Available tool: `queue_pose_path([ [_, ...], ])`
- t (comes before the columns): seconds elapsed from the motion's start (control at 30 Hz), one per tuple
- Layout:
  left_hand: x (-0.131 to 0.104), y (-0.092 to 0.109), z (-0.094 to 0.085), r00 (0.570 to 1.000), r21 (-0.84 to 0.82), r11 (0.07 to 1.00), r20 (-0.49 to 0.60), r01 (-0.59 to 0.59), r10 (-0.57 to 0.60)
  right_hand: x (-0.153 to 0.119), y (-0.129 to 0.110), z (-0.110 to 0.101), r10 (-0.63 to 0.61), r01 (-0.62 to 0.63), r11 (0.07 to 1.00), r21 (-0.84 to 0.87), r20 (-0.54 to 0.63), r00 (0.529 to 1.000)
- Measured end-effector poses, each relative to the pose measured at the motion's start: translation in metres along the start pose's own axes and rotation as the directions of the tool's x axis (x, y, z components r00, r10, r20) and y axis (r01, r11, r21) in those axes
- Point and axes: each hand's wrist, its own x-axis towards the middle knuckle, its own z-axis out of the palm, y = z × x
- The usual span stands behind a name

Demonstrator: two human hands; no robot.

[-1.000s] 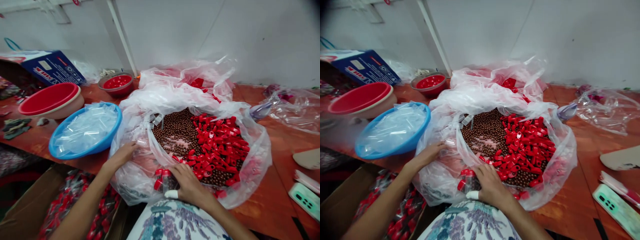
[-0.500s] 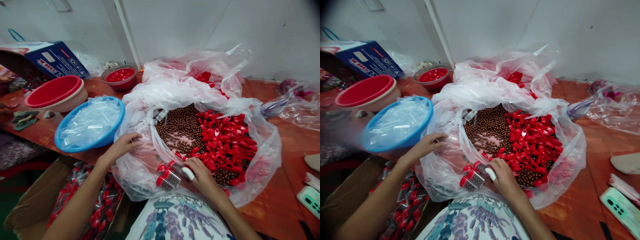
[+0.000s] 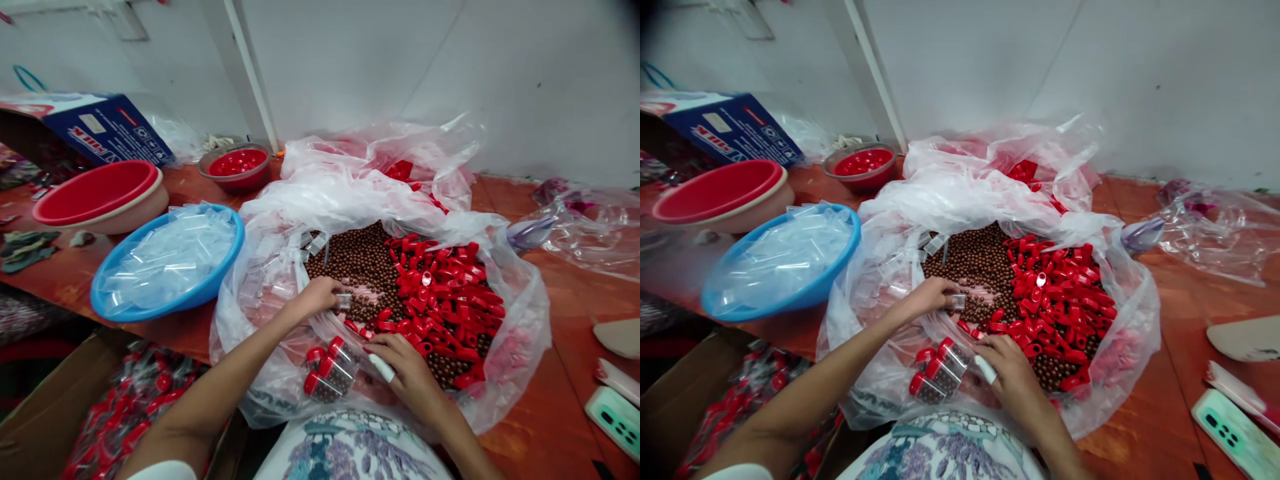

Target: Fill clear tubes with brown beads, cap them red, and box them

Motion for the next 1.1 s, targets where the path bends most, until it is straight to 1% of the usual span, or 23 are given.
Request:
queue_pose_path([
  [0.1,0.011,0.006,0.006,0.999,-0.040,0.999,0.020,-0.024,0.025,-0.005,0.015,-0.008,0.021,-0.024,0.999,-0.023,-0.096,0.995],
  [0.2,0.022,0.014,0.014,0.999,-0.077,0.996,0.024,-0.047,0.049,-0.007,0.025,-0.015,0.052,-0.061,0.997,-0.054,-0.150,0.987],
  [0.4,0.040,0.026,0.031,0.997,-0.193,0.978,0.011,-0.074,0.077,-0.003,0.033,-0.022,0.082,-0.108,0.989,-0.099,-0.232,0.969],
  [0.6,0.057,0.034,0.056,0.990,-0.401,0.911,0.047,-0.100,0.129,0.004,0.037,-0.022,0.127,-0.177,0.973,-0.150,-0.293,0.948],
  [0.73,0.063,0.033,0.063,0.988,-0.557,0.826,0.064,-0.085,0.144,0.002,0.037,-0.024,0.207,-0.257,0.963,-0.085,-0.379,0.902],
  [0.83,0.060,0.030,0.063,0.986,-0.681,0.731,0.084,-0.046,0.141,-0.002,0.037,-0.025,0.227,-0.266,0.963,-0.037,-0.415,0.881],
  [1.0,0.048,0.025,0.060,0.986,-0.833,0.552,0.115,0.030,0.120,-0.004,0.037,-0.024,0.222,-0.254,0.967,-0.025,-0.408,0.886],
  [1.1,0.039,0.025,0.057,0.985,-0.877,0.475,0.136,0.068,0.110,-0.003,0.037,-0.023,0.203,-0.239,0.970,-0.045,-0.393,0.897],
])
